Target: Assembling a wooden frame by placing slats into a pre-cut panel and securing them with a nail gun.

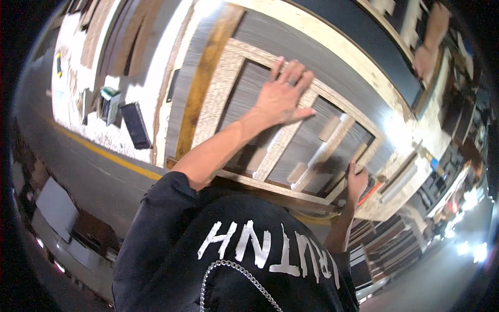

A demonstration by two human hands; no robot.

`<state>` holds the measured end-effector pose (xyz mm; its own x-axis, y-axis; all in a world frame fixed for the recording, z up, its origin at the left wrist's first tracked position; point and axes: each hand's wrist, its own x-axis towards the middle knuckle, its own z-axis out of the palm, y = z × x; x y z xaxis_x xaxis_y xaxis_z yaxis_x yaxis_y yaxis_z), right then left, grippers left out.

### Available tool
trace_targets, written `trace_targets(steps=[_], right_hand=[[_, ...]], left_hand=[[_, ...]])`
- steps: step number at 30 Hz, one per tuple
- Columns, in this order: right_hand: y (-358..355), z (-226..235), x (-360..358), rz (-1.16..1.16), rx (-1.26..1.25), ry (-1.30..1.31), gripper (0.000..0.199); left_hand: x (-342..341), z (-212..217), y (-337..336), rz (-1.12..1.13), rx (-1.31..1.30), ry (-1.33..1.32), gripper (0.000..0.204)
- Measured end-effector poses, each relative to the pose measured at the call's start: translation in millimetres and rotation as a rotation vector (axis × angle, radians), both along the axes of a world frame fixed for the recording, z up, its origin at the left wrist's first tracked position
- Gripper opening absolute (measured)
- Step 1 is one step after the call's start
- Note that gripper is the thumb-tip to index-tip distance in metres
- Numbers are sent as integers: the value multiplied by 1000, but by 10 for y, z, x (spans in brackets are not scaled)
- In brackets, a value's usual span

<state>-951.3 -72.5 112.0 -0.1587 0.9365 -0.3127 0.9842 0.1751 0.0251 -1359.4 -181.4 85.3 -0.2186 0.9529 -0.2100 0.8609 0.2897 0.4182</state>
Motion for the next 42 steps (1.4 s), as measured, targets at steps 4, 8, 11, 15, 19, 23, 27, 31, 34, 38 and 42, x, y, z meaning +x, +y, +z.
trace_targets(steps=[4, 8, 11, 15, 19, 23, 27, 31, 34, 38, 42], right_hand=[[-146, 252, 220, -185, 181, 242, 47], [-390, 216, 873, -281, 408, -58, 66], [-299, -92, 1817, -345, 61, 200, 71], [-147, -309, 2010, -248, 165, 420, 68], [174, -12, 1659, -224, -121, 444, 56], [263, 461, 1141, -424, -37, 593, 42], [509, 684, 1051, -428, 21, 416, 44], [589, 1059, 89, -370, -109, 400, 46], [646, 1166, -224, -172, -304, 248, 59], [687, 1050, -968, 182, -415, 377, 30], [593, 828, -1519, 414, -367, 448, 51]], left_hand=[[41, -113, -56, 88, 131, 59, 94], [53, -69, -28, 86, 164, 41, 91], [88, -60, 18, 77, 168, 39, 91], [107, -113, 20, 79, 188, 27, 92], [76, -111, -30, 98, 233, 39, 91], [69, -79, -32, 103, 206, 41, 92], [73, -135, -21, 109, 235, 32, 90], [72, -84, -16, 110, 191, 82, 87], [101, -177, 31, 94, 205, 64, 88], [87, -171, 7, 102, 197, 72, 87], [46, -151, -30, 153, 233, 48, 92]])
